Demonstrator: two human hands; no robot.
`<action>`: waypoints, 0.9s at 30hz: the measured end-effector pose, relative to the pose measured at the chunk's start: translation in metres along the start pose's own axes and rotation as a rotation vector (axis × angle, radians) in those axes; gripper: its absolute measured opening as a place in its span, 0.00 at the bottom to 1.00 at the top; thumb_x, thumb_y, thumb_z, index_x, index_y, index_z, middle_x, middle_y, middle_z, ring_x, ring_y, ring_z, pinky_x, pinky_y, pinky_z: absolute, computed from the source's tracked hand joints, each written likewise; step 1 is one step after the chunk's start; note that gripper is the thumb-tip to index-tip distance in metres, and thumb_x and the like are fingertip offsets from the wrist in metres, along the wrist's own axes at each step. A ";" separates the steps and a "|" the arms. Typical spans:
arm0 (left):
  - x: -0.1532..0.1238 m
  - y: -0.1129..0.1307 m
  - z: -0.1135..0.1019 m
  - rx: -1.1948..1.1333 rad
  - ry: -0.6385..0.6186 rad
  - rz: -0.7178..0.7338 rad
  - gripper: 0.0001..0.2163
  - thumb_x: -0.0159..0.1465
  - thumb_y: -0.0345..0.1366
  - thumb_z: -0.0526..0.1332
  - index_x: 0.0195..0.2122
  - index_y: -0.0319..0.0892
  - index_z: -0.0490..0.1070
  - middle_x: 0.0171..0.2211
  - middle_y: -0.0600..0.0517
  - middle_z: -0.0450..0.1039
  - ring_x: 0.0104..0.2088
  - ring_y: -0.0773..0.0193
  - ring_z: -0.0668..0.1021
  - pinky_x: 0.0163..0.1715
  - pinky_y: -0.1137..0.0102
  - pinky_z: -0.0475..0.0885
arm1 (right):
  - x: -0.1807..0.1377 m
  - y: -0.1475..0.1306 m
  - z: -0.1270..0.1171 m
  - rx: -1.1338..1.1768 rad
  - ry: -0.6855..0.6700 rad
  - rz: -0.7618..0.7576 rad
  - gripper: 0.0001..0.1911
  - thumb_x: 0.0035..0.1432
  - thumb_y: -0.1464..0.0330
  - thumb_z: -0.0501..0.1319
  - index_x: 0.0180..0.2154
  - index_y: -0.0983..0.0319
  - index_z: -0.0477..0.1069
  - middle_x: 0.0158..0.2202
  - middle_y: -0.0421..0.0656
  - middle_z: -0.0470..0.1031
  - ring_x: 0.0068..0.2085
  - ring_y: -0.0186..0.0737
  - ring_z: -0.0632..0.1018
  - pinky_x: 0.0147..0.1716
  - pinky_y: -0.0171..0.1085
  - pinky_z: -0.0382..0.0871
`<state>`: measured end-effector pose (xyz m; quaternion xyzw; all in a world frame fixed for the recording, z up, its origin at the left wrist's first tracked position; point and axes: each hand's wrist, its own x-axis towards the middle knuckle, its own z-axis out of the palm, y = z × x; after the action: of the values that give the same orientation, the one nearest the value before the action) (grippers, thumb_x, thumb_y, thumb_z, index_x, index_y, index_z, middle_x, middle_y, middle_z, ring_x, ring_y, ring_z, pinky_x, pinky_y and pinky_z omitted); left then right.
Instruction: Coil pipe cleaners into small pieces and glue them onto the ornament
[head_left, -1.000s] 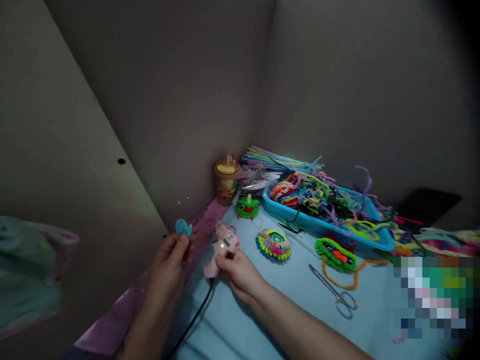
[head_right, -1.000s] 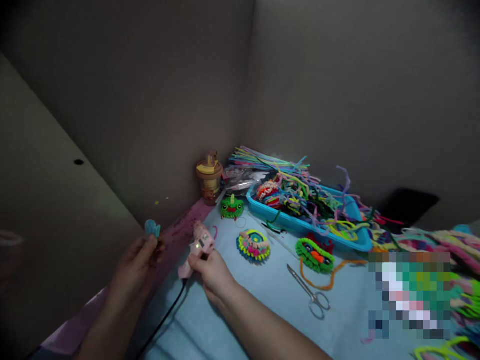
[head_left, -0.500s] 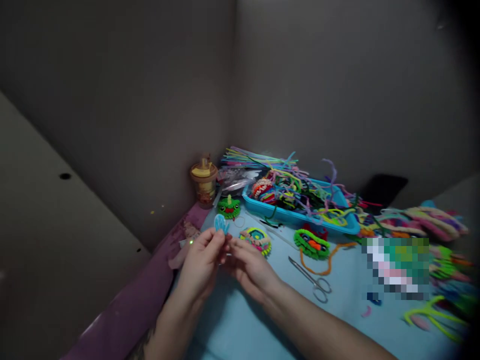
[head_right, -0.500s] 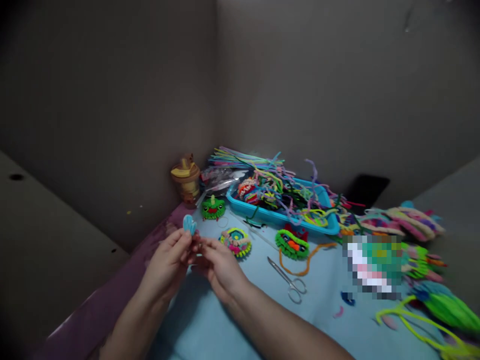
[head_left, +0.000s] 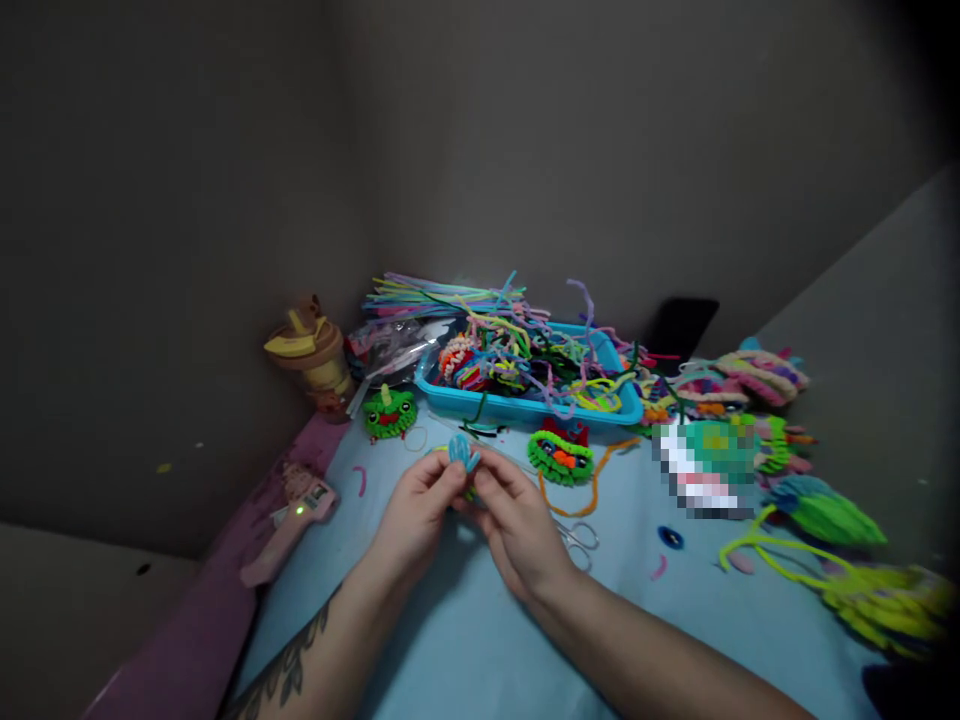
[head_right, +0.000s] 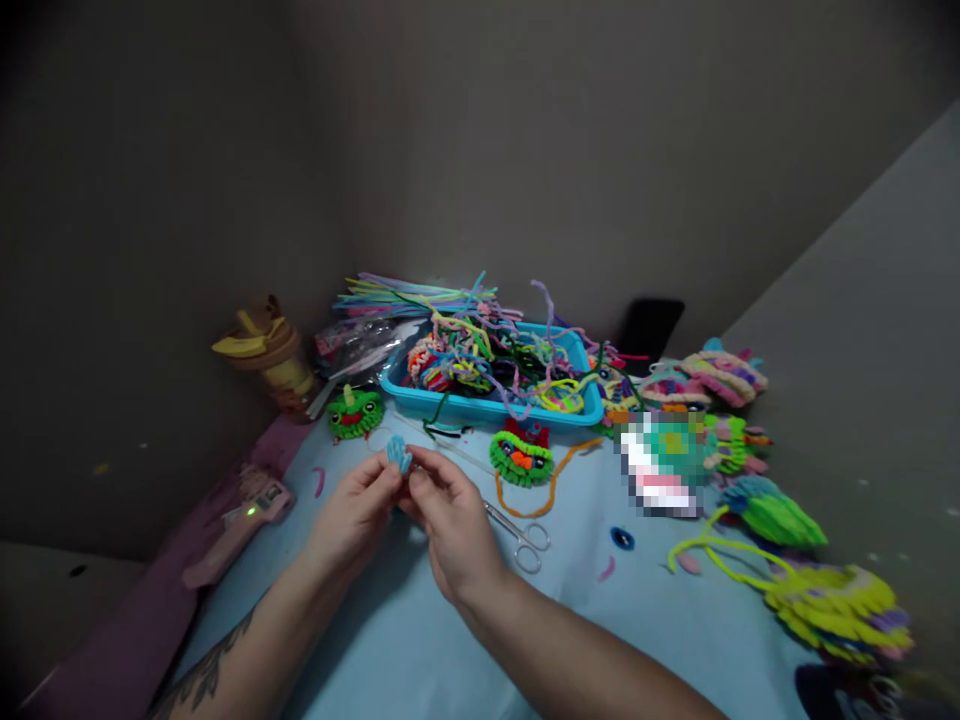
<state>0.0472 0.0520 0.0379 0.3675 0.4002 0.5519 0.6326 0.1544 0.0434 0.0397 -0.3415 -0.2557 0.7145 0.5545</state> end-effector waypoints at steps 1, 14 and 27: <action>0.000 -0.003 -0.002 0.020 -0.012 0.004 0.12 0.56 0.43 0.66 0.33 0.38 0.75 0.30 0.52 0.73 0.33 0.66 0.72 0.36 0.73 0.65 | 0.001 0.001 -0.001 0.006 0.017 0.004 0.17 0.45 0.60 0.71 0.39 0.56 0.76 0.43 0.42 0.76 0.43 0.40 0.75 0.41 0.38 0.70; -0.007 -0.004 -0.013 0.164 -0.096 0.081 0.09 0.60 0.41 0.63 0.31 0.41 0.76 0.31 0.52 0.73 0.34 0.65 0.72 0.38 0.72 0.66 | -0.011 -0.005 0.006 0.056 -0.032 0.026 0.16 0.44 0.63 0.72 0.37 0.57 0.75 0.39 0.42 0.77 0.43 0.41 0.75 0.42 0.40 0.69; -0.010 -0.002 -0.017 0.169 -0.206 0.064 0.10 0.59 0.42 0.64 0.30 0.40 0.76 0.30 0.52 0.71 0.34 0.64 0.71 0.39 0.70 0.65 | -0.019 -0.015 0.012 0.047 -0.012 0.056 0.15 0.41 0.65 0.72 0.33 0.58 0.73 0.36 0.40 0.75 0.40 0.39 0.73 0.40 0.39 0.66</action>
<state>0.0319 0.0423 0.0303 0.4867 0.3662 0.4957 0.6191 0.1579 0.0289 0.0623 -0.3312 -0.2325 0.7376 0.5405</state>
